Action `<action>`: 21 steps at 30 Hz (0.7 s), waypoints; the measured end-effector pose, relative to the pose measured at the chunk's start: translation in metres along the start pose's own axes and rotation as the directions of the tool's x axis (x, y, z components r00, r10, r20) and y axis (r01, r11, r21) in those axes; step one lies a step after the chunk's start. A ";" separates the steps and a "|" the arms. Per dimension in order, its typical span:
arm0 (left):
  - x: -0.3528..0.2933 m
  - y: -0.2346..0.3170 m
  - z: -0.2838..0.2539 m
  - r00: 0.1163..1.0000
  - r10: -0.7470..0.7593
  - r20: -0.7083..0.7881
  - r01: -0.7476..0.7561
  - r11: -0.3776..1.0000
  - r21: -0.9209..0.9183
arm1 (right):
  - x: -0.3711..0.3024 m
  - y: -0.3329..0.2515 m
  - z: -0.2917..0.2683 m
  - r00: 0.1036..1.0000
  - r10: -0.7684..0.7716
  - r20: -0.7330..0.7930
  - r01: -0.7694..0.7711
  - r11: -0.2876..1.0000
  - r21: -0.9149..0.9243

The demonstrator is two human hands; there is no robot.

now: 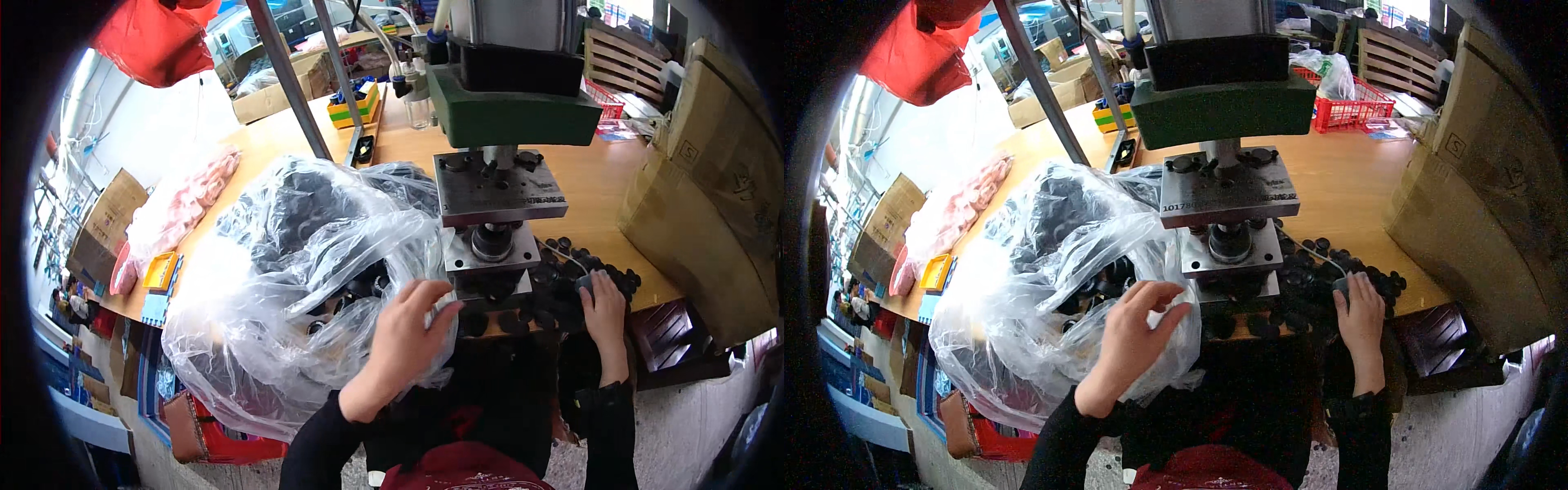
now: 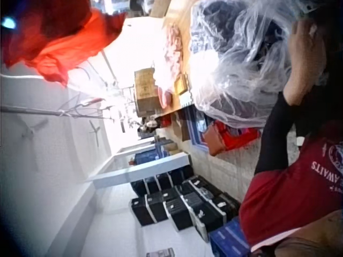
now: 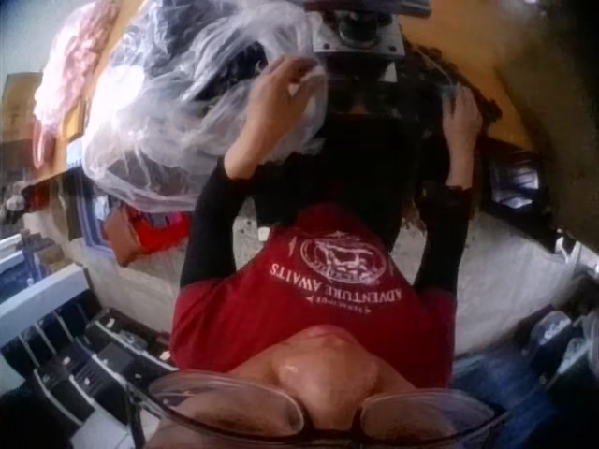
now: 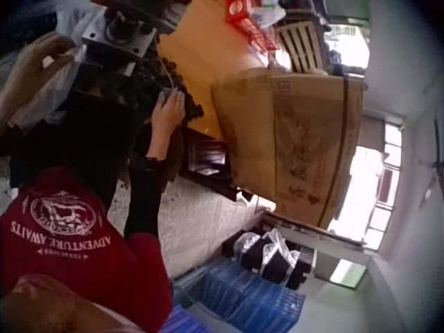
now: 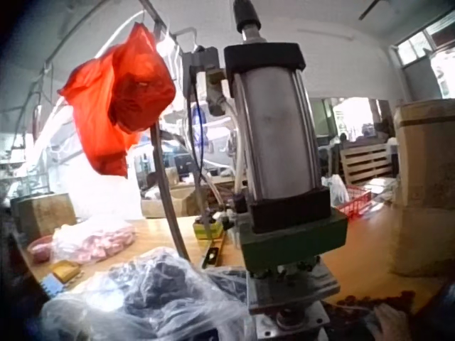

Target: The person repeatedly picks up small black circular objects from a plastic bag and places them under a manual press machine. They operate the press lever to stamp or shape each object and then remove it, placing it into a pile on the table. The process is repeated continuously throughout the video.

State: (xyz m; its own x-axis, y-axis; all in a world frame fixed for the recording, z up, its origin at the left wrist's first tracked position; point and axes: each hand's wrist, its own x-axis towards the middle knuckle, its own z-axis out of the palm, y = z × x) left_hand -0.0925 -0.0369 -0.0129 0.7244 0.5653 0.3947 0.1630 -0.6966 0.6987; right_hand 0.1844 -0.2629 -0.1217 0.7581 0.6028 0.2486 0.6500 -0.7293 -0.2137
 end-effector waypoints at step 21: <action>-0.008 -0.064 -0.075 0.946 -0.225 0.234 0.301 0.878 -0.371 | -0.018 -0.112 -0.058 0.930 -0.092 -0.356 0.300 0.750 0.590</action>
State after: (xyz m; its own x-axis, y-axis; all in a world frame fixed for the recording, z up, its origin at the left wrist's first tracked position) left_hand -0.1588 0.0361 -0.0165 0.8051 0.5882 0.0764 0.1125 -0.2779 0.9540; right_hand 0.0948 -0.2108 -0.0477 0.6267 0.5124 0.5871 0.7457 -0.1754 -0.6428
